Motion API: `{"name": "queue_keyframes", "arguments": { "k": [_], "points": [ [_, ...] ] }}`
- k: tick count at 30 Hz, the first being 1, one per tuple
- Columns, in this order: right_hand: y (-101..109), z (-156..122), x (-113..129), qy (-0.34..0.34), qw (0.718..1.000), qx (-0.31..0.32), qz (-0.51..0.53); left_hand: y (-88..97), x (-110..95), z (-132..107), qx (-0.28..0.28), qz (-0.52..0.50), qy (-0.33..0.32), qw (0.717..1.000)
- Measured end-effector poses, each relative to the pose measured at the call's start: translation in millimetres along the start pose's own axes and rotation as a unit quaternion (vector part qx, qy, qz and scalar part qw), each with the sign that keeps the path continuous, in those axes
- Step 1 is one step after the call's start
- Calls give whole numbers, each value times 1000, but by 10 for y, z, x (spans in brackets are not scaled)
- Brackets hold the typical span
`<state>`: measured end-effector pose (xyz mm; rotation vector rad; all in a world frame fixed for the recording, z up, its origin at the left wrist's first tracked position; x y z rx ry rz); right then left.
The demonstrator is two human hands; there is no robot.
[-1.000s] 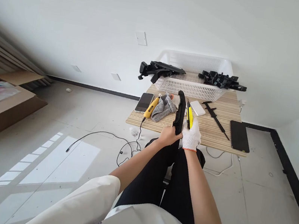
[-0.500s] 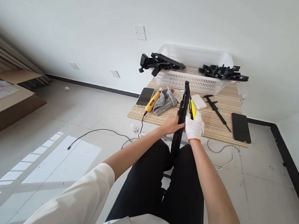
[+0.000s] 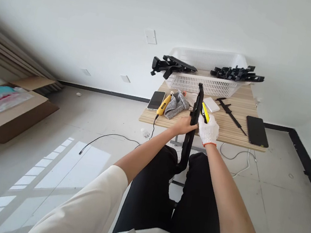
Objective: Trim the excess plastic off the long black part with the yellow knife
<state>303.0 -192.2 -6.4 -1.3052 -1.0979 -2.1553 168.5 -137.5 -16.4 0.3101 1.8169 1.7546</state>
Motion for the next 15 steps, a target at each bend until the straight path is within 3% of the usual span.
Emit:
{"name": "queue_keyframes", "arguments": {
  "k": [5, 8, 12, 15],
  "points": [
    [-9, 0, 12, 13, 1000, 7, 18, 23, 51, 85, -15, -59, 27, 998],
    [-15, 30, -26, -19, 995, 1, 99, 12, 73, 97, -26, -77, 25, 996],
    [-91, 34, -89, -125, 945, 35, 299, 12, 128, 99, -46, -125, 21, 991],
    [-113, 11, -77, -164, 916, 56, 361, 30, 179, 103, -61, -189, 15, 980]
  ]
}}
Point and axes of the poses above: each hand's wrist, its own z-axis towards the middle knuckle, its own y-axis out of the back of the hand, x = y × z, the point moved 5 cm from there along z, towards the middle knuckle, and after that the axes turned 14 degrees about z, right-handed, at the moved point
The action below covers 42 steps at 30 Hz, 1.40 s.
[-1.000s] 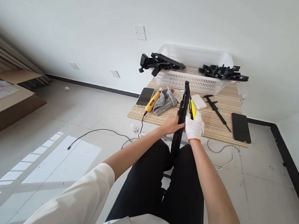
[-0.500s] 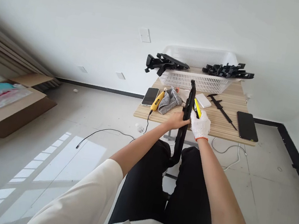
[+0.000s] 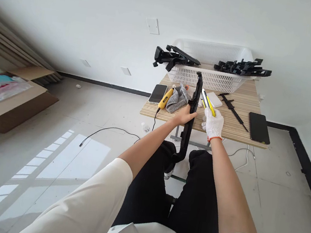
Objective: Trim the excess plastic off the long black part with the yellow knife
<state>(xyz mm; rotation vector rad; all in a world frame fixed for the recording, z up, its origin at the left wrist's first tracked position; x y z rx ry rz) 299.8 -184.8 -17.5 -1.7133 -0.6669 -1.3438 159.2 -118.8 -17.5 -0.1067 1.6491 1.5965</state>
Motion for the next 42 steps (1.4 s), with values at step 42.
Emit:
{"name": "queue_keyframes", "arguments": {
  "k": [42],
  "points": [
    [-40, 29, 16, 39, 994, -17, -98, -37, 153, 102, -73, -113, -4, 991]
  ]
}}
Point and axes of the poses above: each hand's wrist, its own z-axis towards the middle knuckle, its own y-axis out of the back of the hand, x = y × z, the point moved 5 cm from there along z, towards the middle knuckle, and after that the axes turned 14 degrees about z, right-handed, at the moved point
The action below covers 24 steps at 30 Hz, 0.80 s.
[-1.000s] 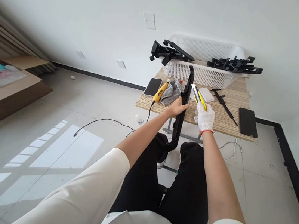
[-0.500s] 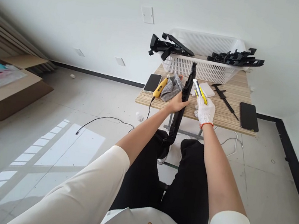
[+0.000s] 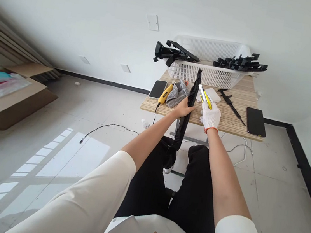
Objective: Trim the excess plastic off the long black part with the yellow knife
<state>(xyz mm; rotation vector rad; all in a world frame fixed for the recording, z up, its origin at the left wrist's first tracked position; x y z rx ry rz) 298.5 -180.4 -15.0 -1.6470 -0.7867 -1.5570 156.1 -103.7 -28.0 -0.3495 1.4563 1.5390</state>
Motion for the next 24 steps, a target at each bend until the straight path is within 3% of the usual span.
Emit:
{"name": "queue_keyframes", "arguments": {
  "k": [13, 20, 24],
  "points": [
    [-12, 16, -30, -37, 999, 4, 27, -54, 49, 91, -30, -33, -2, 999],
    [-9, -7, 11, -33, 999, -8, 29, -43, 48, 80, -20, -11, -1, 1000],
    [11, -54, 59, 2, 1000, -10, -5, -35, 21, 51, -20, -20, -9, 1000]
  ]
}}
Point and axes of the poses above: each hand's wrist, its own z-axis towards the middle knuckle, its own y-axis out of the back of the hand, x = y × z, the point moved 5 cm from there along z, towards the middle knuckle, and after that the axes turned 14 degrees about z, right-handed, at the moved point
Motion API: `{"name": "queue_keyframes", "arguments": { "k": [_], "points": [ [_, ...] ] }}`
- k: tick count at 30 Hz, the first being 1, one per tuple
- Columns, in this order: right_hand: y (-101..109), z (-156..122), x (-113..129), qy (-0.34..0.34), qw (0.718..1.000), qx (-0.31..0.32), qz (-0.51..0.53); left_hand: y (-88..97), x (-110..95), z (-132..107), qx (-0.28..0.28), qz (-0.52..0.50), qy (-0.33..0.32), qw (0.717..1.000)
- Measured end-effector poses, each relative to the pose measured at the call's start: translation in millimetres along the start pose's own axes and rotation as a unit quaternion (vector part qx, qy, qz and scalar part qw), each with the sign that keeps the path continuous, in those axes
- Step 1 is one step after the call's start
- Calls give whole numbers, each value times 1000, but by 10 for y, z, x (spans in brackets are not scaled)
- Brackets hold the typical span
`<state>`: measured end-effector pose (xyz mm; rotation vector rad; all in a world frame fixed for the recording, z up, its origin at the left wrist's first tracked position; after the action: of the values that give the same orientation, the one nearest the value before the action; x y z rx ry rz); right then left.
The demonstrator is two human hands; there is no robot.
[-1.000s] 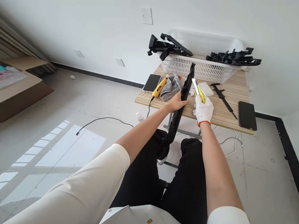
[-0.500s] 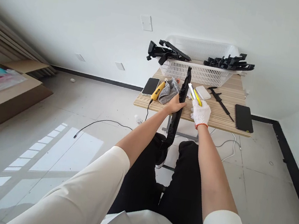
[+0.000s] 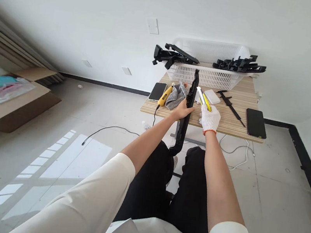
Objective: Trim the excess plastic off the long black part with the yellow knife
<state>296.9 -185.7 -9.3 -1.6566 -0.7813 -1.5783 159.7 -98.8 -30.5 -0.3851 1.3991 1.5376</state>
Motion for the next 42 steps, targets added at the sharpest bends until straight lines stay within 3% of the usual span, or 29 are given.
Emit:
{"name": "queue_keyframes", "arguments": {
  "k": [12, 17, 22, 28, 42],
  "points": [
    [21, -41, 40, 41, 998, 5, -51, -2, -98, -63, 12, 2, -10, 1000],
    [28, -49, 31, 67, 986, -26, -149, 3, -115, -70, 0, -4, -29, 1000],
    [27, -81, 113, 128, 954, -62, -263, 1, -150, -78, 5, -4, -24, 1000],
    [30, -129, 66, 128, 945, -43, -299, -18, -156, -82, -8, -29, -53, 998],
    [-48, -102, 6, 95, 929, -19, -358, -53, -126, -80, 22, 6, -47, 999]
  ]
}}
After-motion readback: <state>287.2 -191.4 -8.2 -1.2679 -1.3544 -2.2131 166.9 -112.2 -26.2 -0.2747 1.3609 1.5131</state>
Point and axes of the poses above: each hand's wrist, its own z-axis towards the middle knuckle, its own y-axis out of the back of the hand, x = y × z, the point moved 5 cm from there along z, towards the middle knuckle, and after that the axes turned 14 degrees about z, right-handed, at the moved point
